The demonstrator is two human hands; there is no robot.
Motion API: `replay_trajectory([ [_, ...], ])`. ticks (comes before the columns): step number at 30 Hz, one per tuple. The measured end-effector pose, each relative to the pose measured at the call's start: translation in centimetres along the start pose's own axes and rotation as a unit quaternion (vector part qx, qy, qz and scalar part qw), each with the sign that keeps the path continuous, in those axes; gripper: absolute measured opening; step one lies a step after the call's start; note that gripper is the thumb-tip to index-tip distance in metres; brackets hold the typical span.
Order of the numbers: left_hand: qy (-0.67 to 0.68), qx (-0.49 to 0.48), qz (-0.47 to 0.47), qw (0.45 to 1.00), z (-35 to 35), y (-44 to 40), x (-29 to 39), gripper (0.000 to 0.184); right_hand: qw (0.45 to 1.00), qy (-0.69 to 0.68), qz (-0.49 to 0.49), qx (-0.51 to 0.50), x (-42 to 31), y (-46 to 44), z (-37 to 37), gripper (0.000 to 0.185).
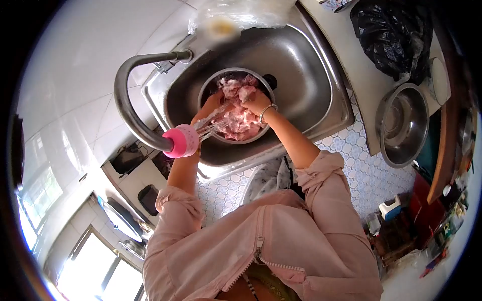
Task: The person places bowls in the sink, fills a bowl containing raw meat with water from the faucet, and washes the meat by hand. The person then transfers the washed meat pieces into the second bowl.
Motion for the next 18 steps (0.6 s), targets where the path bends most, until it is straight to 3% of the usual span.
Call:
replay_trajectory([
  [2,-0.022,0.024,0.011,0.999,0.3,2.4,-0.3,0.067,0.966,0.250,-0.059,0.034,-1.5,1.3,0.0,0.045],
  [4,-0.071,0.057,0.021,0.996,0.9,5.9,0.0,0.070,0.953,0.287,-0.048,0.081,-3.4,3.6,0.6,0.037],
  [6,-0.160,0.060,0.007,0.985,2.2,8.2,1.5,0.072,0.883,0.442,-0.142,0.074,-3.0,3.6,0.9,0.023],
  [10,-0.314,0.012,-0.026,0.949,6.2,8.1,5.7,0.076,0.871,0.455,-0.161,0.093,-3.5,5.2,1.6,0.018],
  [11,-0.357,0.094,0.028,0.929,6.9,8.4,5.5,0.081,0.868,0.461,-0.157,0.094,-3.8,5.5,1.7,0.017],
  [12,-0.357,0.093,0.028,0.929,7.3,8.1,6.3,0.081,0.869,0.460,-0.157,0.095,-3.8,5.4,1.6,0.017],
  [15,-0.417,0.041,-0.093,0.903,7.9,6.4,9.2,0.089,0.870,0.468,-0.129,0.090,-3.1,4.5,1.2,0.017],
  [18,-0.434,-0.006,-0.143,0.890,7.6,4.1,9.0,0.084,0.869,0.473,-0.114,0.088,-2.9,4.1,0.6,0.017],
])
Point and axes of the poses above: each hand's wrist, its own y-axis away from the middle knuckle, its own z-axis out of the palm, x = y × z, the point moved 3 cm from there along -y, towards the middle knuckle, and after that the axes turned 8 degrees about -x, right-handed, at the moved point
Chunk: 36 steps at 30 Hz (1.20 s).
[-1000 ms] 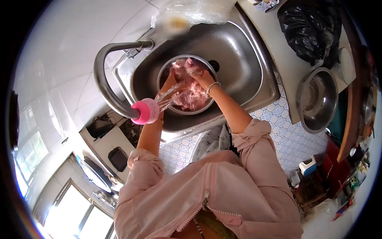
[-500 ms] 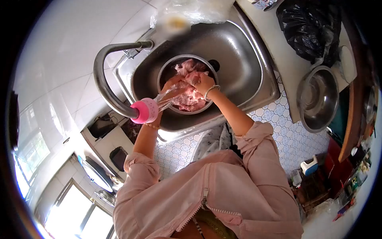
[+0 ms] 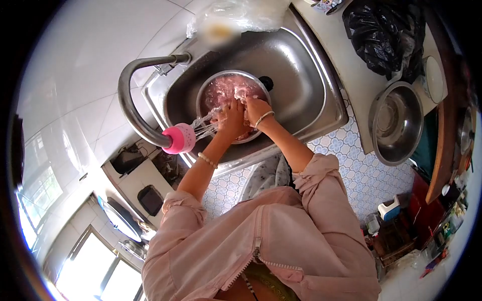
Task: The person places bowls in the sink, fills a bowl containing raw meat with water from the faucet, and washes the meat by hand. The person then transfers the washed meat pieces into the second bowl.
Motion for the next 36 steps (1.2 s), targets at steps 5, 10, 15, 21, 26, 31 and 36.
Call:
replay_trajectory([
  [5,0.018,0.018,0.039,0.999,4.8,-5.9,-2.1,0.051,0.999,0.027,-0.030,-0.032,-1.2,0.8,-0.6,0.038],
  [10,0.122,0.073,0.086,0.986,5.4,-7.1,-3.2,0.021,0.990,0.042,-0.002,-0.134,-2.7,3.1,-3.2,0.061],
  [15,0.315,0.019,-0.004,0.949,6.1,-5.0,-9.0,0.014,0.988,0.044,-0.148,0.028,-1.8,2.6,-2.9,0.045],
  [21,0.083,0.294,0.228,0.924,-0.5,0.6,-4.2,0.039,0.980,-0.152,-0.113,0.059,-1.7,5.7,-6.4,0.032],
  [26,-0.020,0.152,0.124,0.980,0.2,-1.7,1.8,0.061,0.886,-0.462,-0.015,0.019,2.8,8.5,-8.6,0.031],
  [31,0.024,0.079,0.026,0.996,1.2,-6.4,0.7,0.026,0.743,-0.667,0.038,0.037,5.0,12.0,-11.9,0.036],
  [36,-0.085,0.339,0.146,0.925,-0.5,-3.6,-0.8,0.020,0.525,-0.845,-0.092,0.036,8.6,17.1,-13.0,0.037],
])
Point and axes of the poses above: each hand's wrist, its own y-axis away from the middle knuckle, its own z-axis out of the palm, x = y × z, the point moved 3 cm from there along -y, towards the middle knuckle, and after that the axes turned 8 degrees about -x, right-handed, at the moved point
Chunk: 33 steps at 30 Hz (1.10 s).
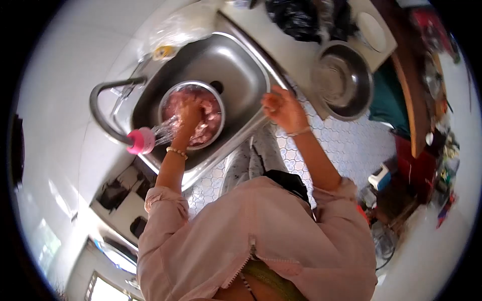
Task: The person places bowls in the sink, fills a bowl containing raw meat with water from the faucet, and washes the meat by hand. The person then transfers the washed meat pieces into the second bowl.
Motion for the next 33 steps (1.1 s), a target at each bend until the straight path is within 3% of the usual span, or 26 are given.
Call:
replay_trajectory([
  [2,0.149,-0.091,-0.041,0.984,0.2,1.7,-1.8,0.026,0.995,-0.093,-0.027,-0.038,-1.4,2.4,-0.4,0.044],
  [3,0.198,-0.106,-0.061,0.972,0.8,2.7,-2.9,0.030,0.991,-0.122,-0.048,0.005,-2.1,3.7,-1.0,0.048],
  [4,0.197,-0.069,-0.071,0.975,2.4,4.0,-3.9,0.034,0.990,-0.130,-0.046,0.002,-2.8,4.7,-0.5,0.052],
  [6,0.176,-0.031,0.020,0.984,2.4,5.6,-5.2,0.032,0.989,-0.133,-0.067,0.005,-3.8,6.2,-0.5,0.059],
  [7,0.174,-0.031,0.015,0.984,2.5,6.3,-5.8,0.032,0.988,-0.131,-0.078,0.021,-4.3,6.7,-0.1,0.061],
  [9,0.126,-0.108,0.061,0.984,2.5,7.2,-5.7,0.037,0.987,-0.127,-0.092,0.038,-5.3,7.1,-0.4,0.063],
  [12,0.202,-0.183,0.101,0.957,0.9,7.5,-3.4,0.050,0.982,-0.137,-0.106,0.070,-7.2,7.6,-2.7,0.053],
  [16,0.160,-0.105,0.138,0.972,-5.1,4.7,2.3,0.059,0.960,-0.110,-0.159,0.203,-8.4,7.3,-3.7,0.036],
  [17,0.118,-0.136,0.113,0.977,-4.6,4.3,2.7,0.057,0.951,-0.083,-0.175,0.240,-8.5,7.3,-3.2,0.034],
  [20,0.019,-0.181,0.069,0.981,-2.1,2.5,3.2,0.052,0.955,-0.042,-0.183,0.230,-7.1,8.3,-0.7,0.030],
  [22,-0.025,-0.297,-0.025,0.954,-0.7,1.2,2.7,0.048,0.959,-0.031,-0.171,0.223,-6.3,9.7,-0.4,0.026],
  [26,0.084,-0.223,-0.077,0.968,4.3,1.5,0.7,0.038,0.970,0.056,-0.110,0.210,-4.3,8.8,3.2,0.019],
  [28,-0.026,-0.077,0.069,0.994,2.5,1.5,0.4,0.029,0.977,0.107,-0.032,0.181,-3.2,7.2,4.8,0.018],
  [29,-0.028,-0.077,0.066,0.994,3.5,1.7,-0.5,0.029,0.978,0.118,-0.025,0.169,-2.7,6.5,3.7,0.021],
  [30,-0.130,-0.076,0.102,0.983,5.8,2.2,-1.4,0.028,0.979,0.117,-0.023,0.167,-2.1,5.7,3.2,0.021],
  [32,-0.231,-0.077,0.135,0.960,6.4,3.7,-2.9,0.027,0.946,0.275,0.005,0.171,-0.7,3.8,3.3,0.023],
  [33,0.195,-0.094,0.001,0.976,4.7,4.7,-4.2,0.028,0.946,0.275,0.007,0.169,-0.4,2.7,3.3,0.023],
])
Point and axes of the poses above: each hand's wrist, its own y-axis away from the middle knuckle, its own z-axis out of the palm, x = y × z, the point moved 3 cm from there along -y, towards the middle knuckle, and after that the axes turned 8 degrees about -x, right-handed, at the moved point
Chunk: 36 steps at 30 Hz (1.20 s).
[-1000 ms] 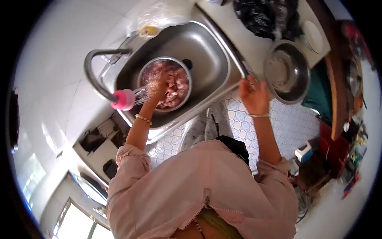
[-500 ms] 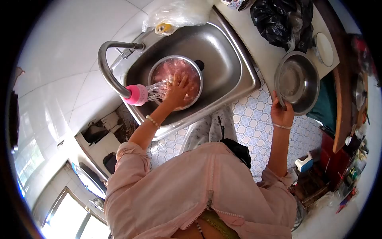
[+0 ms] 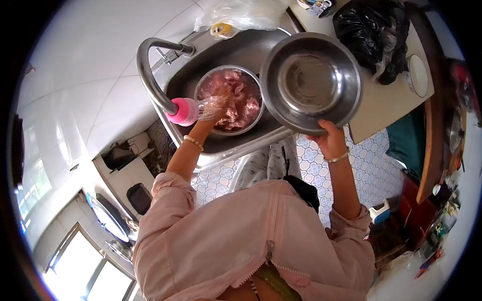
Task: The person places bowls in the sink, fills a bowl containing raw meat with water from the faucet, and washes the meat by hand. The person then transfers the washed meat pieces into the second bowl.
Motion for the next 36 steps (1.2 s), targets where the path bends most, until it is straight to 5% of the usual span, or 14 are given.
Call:
replay_trajectory([
  [3,0.298,0.116,0.018,0.947,-2.5,2.8,0.2,0.027,0.992,-0.078,0.095,0.002,1.1,-2.5,1.6,0.026],
  [5,0.122,0.130,-0.005,0.984,-1.9,3.5,-0.7,0.027,0.993,-0.027,0.114,-0.021,2.0,-3.7,2.2,0.029],
  [11,0.182,0.077,-0.031,0.980,-4.1,6.1,4.2,0.035,0.993,0.050,0.101,-0.045,3.2,-6.2,3.4,0.030],
  [12,0.181,-0.038,-0.050,0.981,-1.9,6.5,3.5,0.049,0.992,0.054,0.103,-0.043,3.2,-6.4,3.5,0.030],
  [15,0.043,-0.111,-0.053,0.991,-5.1,4.6,8.5,0.062,0.993,0.059,0.100,-0.037,2.9,-6.4,4.0,0.030],
  [19,-0.069,-0.061,0.033,0.995,-2.6,1.1,8.2,0.067,0.994,0.049,0.088,-0.031,2.3,-6.4,3.8,0.030],
  [22,-0.184,-0.159,-0.045,0.969,-1.0,-1.3,7.6,0.064,0.995,0.047,0.087,-0.018,1.7,-6.1,3.7,0.031],
  [25,-0.098,-0.304,-0.142,0.937,2.2,-3.8,5.7,0.061,0.994,0.040,0.097,-0.011,2.1,-6.6,2.9,0.032],
  [26,-0.163,-0.139,-0.136,0.967,3.1,-3.5,5.6,0.050,0.994,0.040,0.097,-0.011,2.2,-6.7,2.8,0.032],
  [30,-0.095,-0.267,-0.182,0.942,0.1,-4.3,5.8,0.038,0.994,0.035,0.106,0.001,2.3,-6.8,2.8,0.033],
  [32,-0.018,-0.146,-0.131,0.980,-0.4,-3.8,5.0,0.058,0.994,0.033,0.104,0.002,2.2,-6.8,2.8,0.033],
  [33,-0.019,-0.145,-0.133,0.980,-0.4,-3.3,4.5,0.058,0.993,0.036,0.108,-0.006,2.2,-6.8,2.8,0.033],
  [35,0.090,0.009,-0.138,0.986,-1.0,-1.5,3.3,0.060,0.993,0.037,0.111,-0.016,2.3,-6.9,2.8,0.033],
  [36,0.020,0.068,-0.081,0.994,-0.7,-0.1,2.7,0.058,0.993,0.046,0.109,-0.012,2.4,-6.9,2.8,0.033],
])
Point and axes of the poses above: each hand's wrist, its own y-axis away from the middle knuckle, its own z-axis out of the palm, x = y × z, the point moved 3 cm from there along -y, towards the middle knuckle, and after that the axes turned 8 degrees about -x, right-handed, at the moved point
